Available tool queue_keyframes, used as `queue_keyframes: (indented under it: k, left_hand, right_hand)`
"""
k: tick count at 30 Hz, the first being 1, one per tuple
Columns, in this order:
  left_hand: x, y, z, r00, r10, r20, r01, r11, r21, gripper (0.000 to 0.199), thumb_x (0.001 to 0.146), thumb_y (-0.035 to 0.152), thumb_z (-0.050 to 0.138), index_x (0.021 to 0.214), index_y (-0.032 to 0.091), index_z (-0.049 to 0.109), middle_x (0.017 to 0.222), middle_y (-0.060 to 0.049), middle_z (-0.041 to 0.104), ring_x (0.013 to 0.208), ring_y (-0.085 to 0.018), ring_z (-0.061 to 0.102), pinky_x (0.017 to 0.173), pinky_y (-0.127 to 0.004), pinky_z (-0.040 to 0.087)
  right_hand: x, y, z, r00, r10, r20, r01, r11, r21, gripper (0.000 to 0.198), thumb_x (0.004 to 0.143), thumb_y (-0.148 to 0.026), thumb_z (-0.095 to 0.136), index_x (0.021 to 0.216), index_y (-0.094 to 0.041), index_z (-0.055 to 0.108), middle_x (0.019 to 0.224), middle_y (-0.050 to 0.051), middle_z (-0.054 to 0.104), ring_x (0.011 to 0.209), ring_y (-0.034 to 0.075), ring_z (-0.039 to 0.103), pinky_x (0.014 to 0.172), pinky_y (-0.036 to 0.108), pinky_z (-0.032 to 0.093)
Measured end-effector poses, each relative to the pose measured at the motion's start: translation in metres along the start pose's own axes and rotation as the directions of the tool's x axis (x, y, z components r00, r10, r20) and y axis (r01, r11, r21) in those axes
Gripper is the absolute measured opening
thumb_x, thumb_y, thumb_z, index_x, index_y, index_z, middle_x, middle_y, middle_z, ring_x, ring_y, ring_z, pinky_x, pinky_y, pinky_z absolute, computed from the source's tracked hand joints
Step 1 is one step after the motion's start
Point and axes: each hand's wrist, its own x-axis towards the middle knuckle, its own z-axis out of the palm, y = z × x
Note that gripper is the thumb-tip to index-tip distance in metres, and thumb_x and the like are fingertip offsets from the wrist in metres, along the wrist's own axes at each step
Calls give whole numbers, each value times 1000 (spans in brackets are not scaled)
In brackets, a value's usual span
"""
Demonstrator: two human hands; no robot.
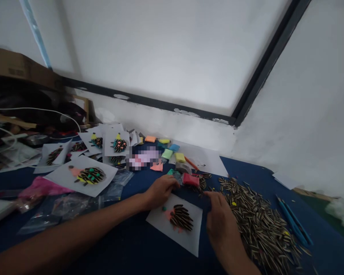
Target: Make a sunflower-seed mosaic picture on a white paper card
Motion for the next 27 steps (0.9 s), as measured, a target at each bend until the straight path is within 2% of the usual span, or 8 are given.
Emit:
queue_keyframes:
  k: [4, 7, 11, 13, 15, 20, 27]
  left_hand:
    - [0, 2, -1, 1000, -12, 4, 12, 1000, 2, 28, 81, 5, 43, 90, 13, 67, 88, -8, 63, 88, -19, 56, 80, -30, 44]
    - [-2, 3, -1, 1000, 2, -22, -2, 1000, -5, 28, 84, 8, 41, 93, 14, 67, 91, -8, 61, 88, -19, 56, 80, -30, 44]
    - [-2, 3, -1, 997, -13, -76, 11, 1000, -27, 29, 86, 10, 38, 98, 15, 64, 97, -8, 58, 88, -17, 56, 80, -29, 45]
    - [-2, 3, -1, 997, -29, -70, 26, 999, -40, 29, 84, 7, 39, 95, 15, 64, 95, -8, 57, 86, -16, 56, 80, -29, 45]
    - [-2, 4, -1, 997, -39, -61, 37, 998, -44, 28, 83, 6, 39, 92, 14, 65, 93, -7, 57, 84, -17, 56, 80, -29, 45]
    - [-2, 4, -1, 998, -40, -46, 38, 998, -54, 29, 82, 5, 39, 94, 13, 65, 95, -8, 58, 87, -18, 57, 81, -30, 45]
    - [-3, -1, 4, 995, -12, -98, 7, 999, -47, 28, 83, 6, 41, 94, 15, 64, 94, -7, 58, 86, -17, 57, 80, -29, 46]
  right_hand:
    - [33, 3, -9, 986, 23, 165, -11, 997, -74, 38, 79, -10, 33, 104, -15, 62, 102, 12, 66, 97, 22, 63, 84, 35, 50]
    - [55, 2, -7, 979, 10, 205, 9, 996, -92, 33, 82, -15, 36, 97, -16, 66, 100, 13, 67, 95, 23, 63, 84, 37, 49]
    - [71, -4, 3, 965, -68, 253, 93, 992, -90, 48, 72, -11, 46, 117, -18, 61, 118, 12, 62, 106, 26, 60, 91, 41, 46]
    - [75, -8, 9, 947, -106, 303, 142, 985, -100, 51, 68, -10, 50, 117, -22, 61, 118, 10, 63, 106, 25, 60, 90, 41, 46]
    - [78, -12, 13, 933, -114, 341, 166, 978, -129, 45, 70, -10, 51, 111, -22, 63, 111, 9, 66, 100, 25, 62, 86, 41, 47]
    - [81, -17, 18, 937, -72, 343, 159, 959, -235, 23, 81, -15, 46, 94, -20, 64, 94, 9, 67, 87, 24, 62, 76, 37, 46]
    - [79, -26, 22, 943, -36, 330, 144, 940, -310, 21, 80, -16, 47, 95, -16, 62, 96, 15, 65, 86, 25, 61, 73, 36, 43]
